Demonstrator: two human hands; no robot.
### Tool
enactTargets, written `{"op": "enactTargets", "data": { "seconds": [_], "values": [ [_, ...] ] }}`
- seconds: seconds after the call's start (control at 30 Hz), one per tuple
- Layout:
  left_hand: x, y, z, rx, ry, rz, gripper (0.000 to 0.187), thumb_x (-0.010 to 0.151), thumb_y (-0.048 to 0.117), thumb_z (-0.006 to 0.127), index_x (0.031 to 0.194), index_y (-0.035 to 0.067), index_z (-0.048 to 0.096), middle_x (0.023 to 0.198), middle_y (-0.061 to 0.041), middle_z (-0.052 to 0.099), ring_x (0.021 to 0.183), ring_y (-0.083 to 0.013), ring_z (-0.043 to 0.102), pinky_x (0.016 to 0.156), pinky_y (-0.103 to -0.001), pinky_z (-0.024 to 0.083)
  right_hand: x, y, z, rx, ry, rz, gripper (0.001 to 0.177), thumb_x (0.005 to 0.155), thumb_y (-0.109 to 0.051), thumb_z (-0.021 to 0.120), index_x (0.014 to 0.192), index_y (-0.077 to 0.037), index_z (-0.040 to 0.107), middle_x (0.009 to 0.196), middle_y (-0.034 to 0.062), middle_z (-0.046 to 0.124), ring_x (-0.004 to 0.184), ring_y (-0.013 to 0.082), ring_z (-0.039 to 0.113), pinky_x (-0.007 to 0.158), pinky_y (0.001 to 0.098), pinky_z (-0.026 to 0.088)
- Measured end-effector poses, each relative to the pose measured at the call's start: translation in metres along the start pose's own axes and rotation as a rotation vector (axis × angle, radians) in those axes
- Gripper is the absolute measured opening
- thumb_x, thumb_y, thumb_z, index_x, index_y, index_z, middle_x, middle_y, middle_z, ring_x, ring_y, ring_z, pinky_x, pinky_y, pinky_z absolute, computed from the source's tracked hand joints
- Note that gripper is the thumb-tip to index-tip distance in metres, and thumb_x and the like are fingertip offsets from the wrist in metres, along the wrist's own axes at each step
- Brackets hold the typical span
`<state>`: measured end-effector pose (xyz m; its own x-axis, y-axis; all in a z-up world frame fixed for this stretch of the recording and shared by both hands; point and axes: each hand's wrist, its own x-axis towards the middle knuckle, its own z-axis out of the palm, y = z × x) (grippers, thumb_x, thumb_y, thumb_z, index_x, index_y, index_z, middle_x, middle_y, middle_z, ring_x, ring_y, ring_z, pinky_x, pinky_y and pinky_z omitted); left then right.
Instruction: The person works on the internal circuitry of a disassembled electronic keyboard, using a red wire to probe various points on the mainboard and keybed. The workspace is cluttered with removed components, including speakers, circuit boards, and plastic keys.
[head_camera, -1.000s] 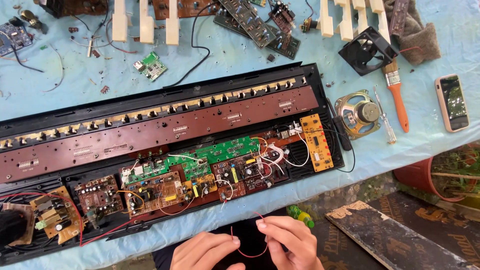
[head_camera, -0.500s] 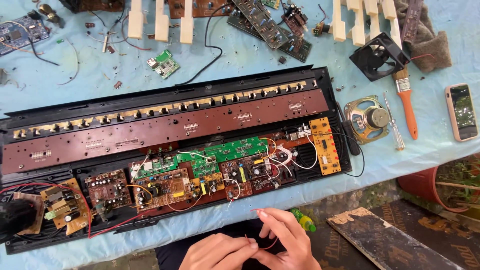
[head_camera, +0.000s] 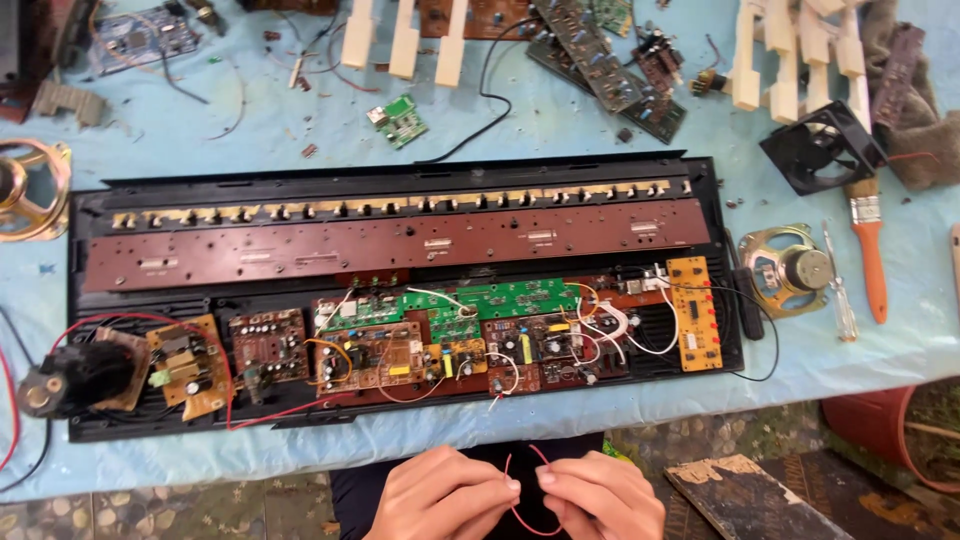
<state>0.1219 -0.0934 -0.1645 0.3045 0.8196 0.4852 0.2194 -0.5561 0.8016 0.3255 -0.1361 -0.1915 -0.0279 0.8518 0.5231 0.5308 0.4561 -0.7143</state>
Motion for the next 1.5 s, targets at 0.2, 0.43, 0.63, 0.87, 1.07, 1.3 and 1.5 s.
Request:
{"op": "enactTargets", "data": {
  "seconds": [0.2,0.43,0.63,0.87,1.07,1.3,1.5],
  "values": [
    [-0.010,-0.010,0.004,-0.014,0.057,0.039,0.010,0.096,0.010,0.072,0.104,0.013,0.075,0.090,-0.005,0.069,0.062,-0.0162,0.058,0.058,-0.026,0.048,-0.021,0.009,-0.014,0.021,-0.103,0.104,0.018,0.097,-0.020,0.061,0.103,-0.013,0.077,0.088,0.0078,0.071,0.054,0.0127,0.062,0.057,0.0264,0.052],
    [-0.012,-0.015,0.001,-0.021,0.100,0.098,0.011,0.093,0.011,0.078,0.102,0.007,0.074,0.089,-0.007,0.071,0.062,-0.0166,0.062,0.057,-0.025,0.050,-0.016,0.005,-0.006,-0.011,-0.128,0.021,0.017,0.096,-0.015,0.062,0.103,-0.014,0.077,0.091,0.0069,0.068,0.060,0.0117,0.064,0.062,0.0251,0.054],
    [-0.008,-0.014,-0.005,-0.059,0.073,0.078,0.010,0.093,0.012,0.078,0.096,0.006,0.071,0.090,-0.006,0.074,0.065,-0.0171,0.066,0.058,-0.026,0.051,-0.009,-0.003,-0.003,-0.113,-0.091,0.087,0.014,0.095,-0.017,0.063,0.100,-0.020,0.075,0.088,0.0006,0.074,0.063,0.0103,0.068,0.070,0.0217,0.059],
    [0.014,-0.007,-0.020,0.043,-0.021,0.102,0.006,0.099,0.012,0.067,0.102,0.008,0.072,0.091,-0.005,0.070,0.066,-0.0182,0.064,0.058,-0.028,0.051,0.008,-0.007,0.008,-0.013,-0.036,0.015,0.008,0.092,-0.019,0.066,0.092,-0.017,0.074,0.084,0.0022,0.075,0.064,0.0121,0.071,0.063,0.0203,0.058],
    [0.019,0.000,-0.024,0.157,-0.057,0.089,0.009,0.099,0.008,0.064,0.105,0.010,0.070,0.088,-0.006,0.066,0.064,-0.0187,0.059,0.055,-0.030,0.047,0.020,-0.013,0.019,0.133,0.022,0.061,0.011,0.091,-0.021,0.070,0.098,-0.012,0.071,0.077,0.0042,0.079,0.062,0.0127,0.077,0.065,0.0223,0.062],
    [0.016,-0.005,-0.008,0.153,0.007,-0.009,0.009,0.100,0.019,0.066,0.099,0.011,0.071,0.086,-0.005,0.064,0.060,-0.0190,0.058,0.054,-0.030,0.050,-0.009,-0.010,0.029,0.080,0.013,0.345,0.026,0.084,-0.033,0.077,0.100,-0.013,0.075,0.065,0.0004,0.078,0.058,0.0077,0.072,0.063,0.0202,0.059],
    [0.014,-0.007,-0.006,0.081,-0.071,0.032,0.022,0.100,0.001,0.055,0.113,0.012,0.070,0.098,-0.010,0.066,0.064,-0.0186,0.055,0.056,-0.029,0.048,0.020,-0.013,0.019,0.267,0.058,0.181,0.027,0.098,-0.031,0.065,0.096,-0.005,0.071,0.059,0.0065,0.070,0.047,0.0121,0.058,0.050,0.0204,0.047]
  ]
}}
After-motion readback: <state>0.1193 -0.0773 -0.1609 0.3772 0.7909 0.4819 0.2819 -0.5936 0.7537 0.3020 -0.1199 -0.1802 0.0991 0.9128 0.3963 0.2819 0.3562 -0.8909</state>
